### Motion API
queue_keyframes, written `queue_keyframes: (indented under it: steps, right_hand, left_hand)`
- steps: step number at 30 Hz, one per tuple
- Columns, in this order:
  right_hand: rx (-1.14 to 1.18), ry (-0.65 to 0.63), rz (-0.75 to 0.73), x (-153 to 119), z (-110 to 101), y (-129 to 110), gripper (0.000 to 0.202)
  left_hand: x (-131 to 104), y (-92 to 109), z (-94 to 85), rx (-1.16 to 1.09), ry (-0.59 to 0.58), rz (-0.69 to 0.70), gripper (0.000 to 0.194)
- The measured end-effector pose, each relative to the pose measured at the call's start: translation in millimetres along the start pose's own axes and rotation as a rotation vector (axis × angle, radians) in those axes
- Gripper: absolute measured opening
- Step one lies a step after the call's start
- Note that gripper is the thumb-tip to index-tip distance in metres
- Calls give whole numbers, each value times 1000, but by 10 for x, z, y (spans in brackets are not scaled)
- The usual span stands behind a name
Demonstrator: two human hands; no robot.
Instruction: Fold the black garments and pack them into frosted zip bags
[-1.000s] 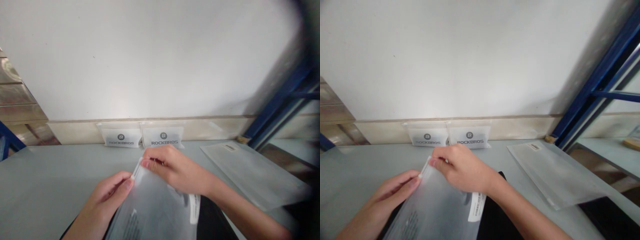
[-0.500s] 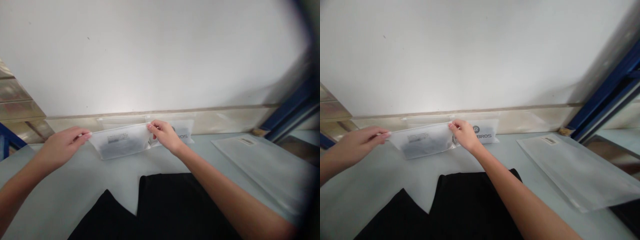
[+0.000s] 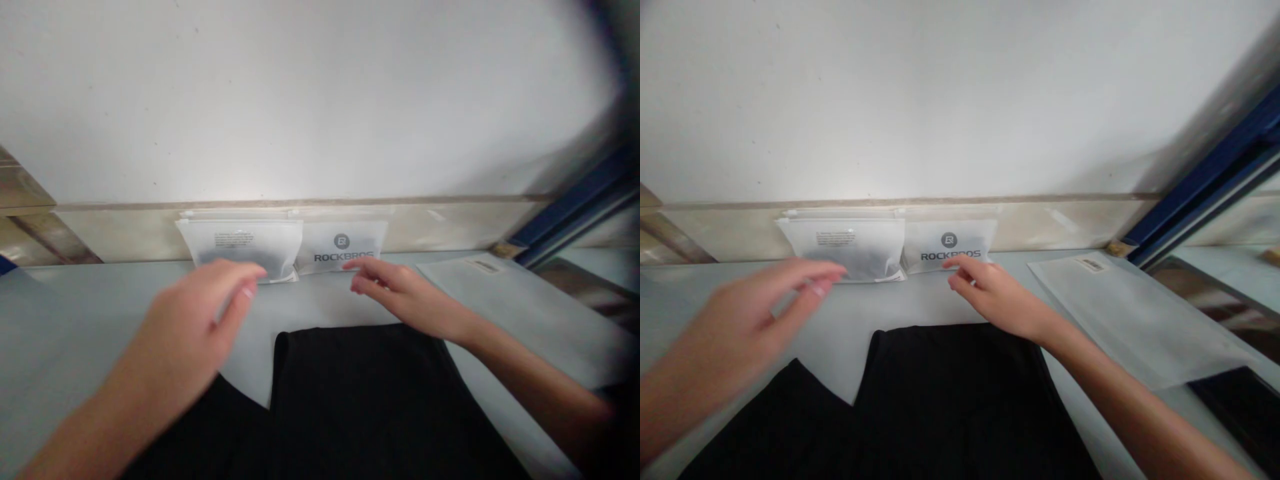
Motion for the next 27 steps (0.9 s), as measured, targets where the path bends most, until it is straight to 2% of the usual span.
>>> queue_keyframes:
  steps: [2, 4, 6, 10, 14, 20, 23, 27]
  right_hand:
    - [-203, -65, -49, -361, 69, 127, 26]
    - [-346, -54, -116, -628, 162, 214, 28]
    - [-433, -24, -177, -765, 248, 250, 30]
    - [-491, 7, -218, -749, 276, 293, 29]
    - [-521, 43, -191, -667, 169, 399, 30]
    - [-493, 41, -160, -712, 21, 500, 40]
    - [-480, 39, -154, -715, -35, 498, 43]
    - [-487, 95, -174, -703, -129, 371, 33]
  left_hand:
    - [-186, 442, 272, -54, -189, 235, 29]
    - [-333, 685, 525, -96, -285, 381, 38]
    - [-401, 720, 741, -90, -342, 423, 41]
    - [-411, 463, 1007, 0, -382, 295, 35]
    - [-441, 245, 1079, 7, -324, 127, 36]
    - [-426, 31, 1046, -117, -196, -153, 44]
    - [-349, -37, 1027, -165, -209, -211, 32]
    - [-229, -38, 902, -296, -222, -234, 15]
Point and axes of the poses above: each hand's wrist, its own x-axis towards the middle knuckle, its own z-axis out of the palm, y = z × x, the point moved 5 cm from there along x, towards the middle knuckle, and after that the axes turned 6 degrees about -y, right-handed, at the moved point
